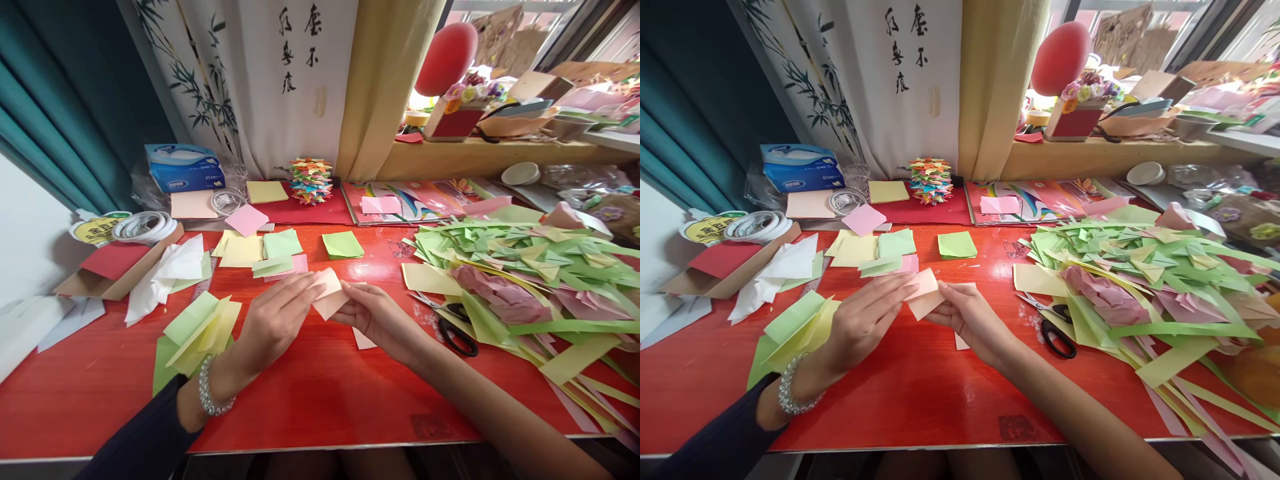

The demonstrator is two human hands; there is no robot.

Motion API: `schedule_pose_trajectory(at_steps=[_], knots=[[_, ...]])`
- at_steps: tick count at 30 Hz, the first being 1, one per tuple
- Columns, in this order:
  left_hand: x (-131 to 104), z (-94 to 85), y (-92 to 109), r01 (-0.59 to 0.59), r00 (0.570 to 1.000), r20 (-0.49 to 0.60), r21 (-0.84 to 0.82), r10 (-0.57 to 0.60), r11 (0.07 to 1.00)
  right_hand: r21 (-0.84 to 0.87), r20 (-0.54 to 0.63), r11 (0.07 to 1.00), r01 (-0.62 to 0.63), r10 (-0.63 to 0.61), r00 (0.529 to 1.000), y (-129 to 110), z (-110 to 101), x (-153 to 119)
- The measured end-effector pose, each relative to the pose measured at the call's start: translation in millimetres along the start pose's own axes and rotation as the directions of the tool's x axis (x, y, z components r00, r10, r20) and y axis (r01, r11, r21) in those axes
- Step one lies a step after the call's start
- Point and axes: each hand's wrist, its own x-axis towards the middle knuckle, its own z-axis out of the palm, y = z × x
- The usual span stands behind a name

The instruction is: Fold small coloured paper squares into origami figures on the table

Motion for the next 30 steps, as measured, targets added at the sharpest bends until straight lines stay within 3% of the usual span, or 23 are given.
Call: schedule_pose_trajectory(at_steps=[2,4,7,10,12,14,17,21,24,30], knots=[[0,2.7,-2,-0.098,0.993,0.065,0.053,0.095,0.994,0.047,0.007,0.999,0.003,-0.003,1.0,-1,1,0],[1,4.4,-2,-0.119,0.989,0.099,0.065,0.112,0.991,0.024,0.03,0.999,0.027,-0.028,0.999,-2,2,0],[5,2.3,3,-0.085,0.991,0.107,0.011,0.083,0.996,-0.165,0.045,0.978,0.126,-0.12,0.992,-1,1,0],[9,-3.4,9,0.149,0.987,0.077,-0.1,-0.142,0.984,-0.433,0.013,0.879,0.202,-0.218,0.976,3,-1,-1],[12,-6.4,10,0.377,0.926,0.098,-0.191,-0.364,0.906,-0.587,0.013,0.779,0.221,-0.264,0.964,5,-2,-2],[13,-7.3,9,0.544,0.839,0.2,-0.281,-0.506,0.791,-0.676,0.028,0.701,0.227,-0.283,0.959,6,-2,-2],[14,-5.2,7,0.642,0.766,0.325,-0.421,-0.555,0.64,-0.658,-0.026,0.722,0.214,-0.305,0.952,7,-2,-2],[12,0.0,5,0.669,0.717,0.291,-0.541,-0.633,0.51,-0.502,-0.093,0.835,0.224,-0.309,0.946,7,-2,0],[12,2.0,6,0.693,0.686,0.298,-0.544,-0.663,0.473,-0.49,-0.102,0.839,0.234,-0.322,0.941,6,-2,-1],[12,1.0,8,0.693,0.686,0.305,-0.549,-0.66,0.466,-0.486,-0.099,0.841,0.236,-0.321,0.942,4,1,-4]])
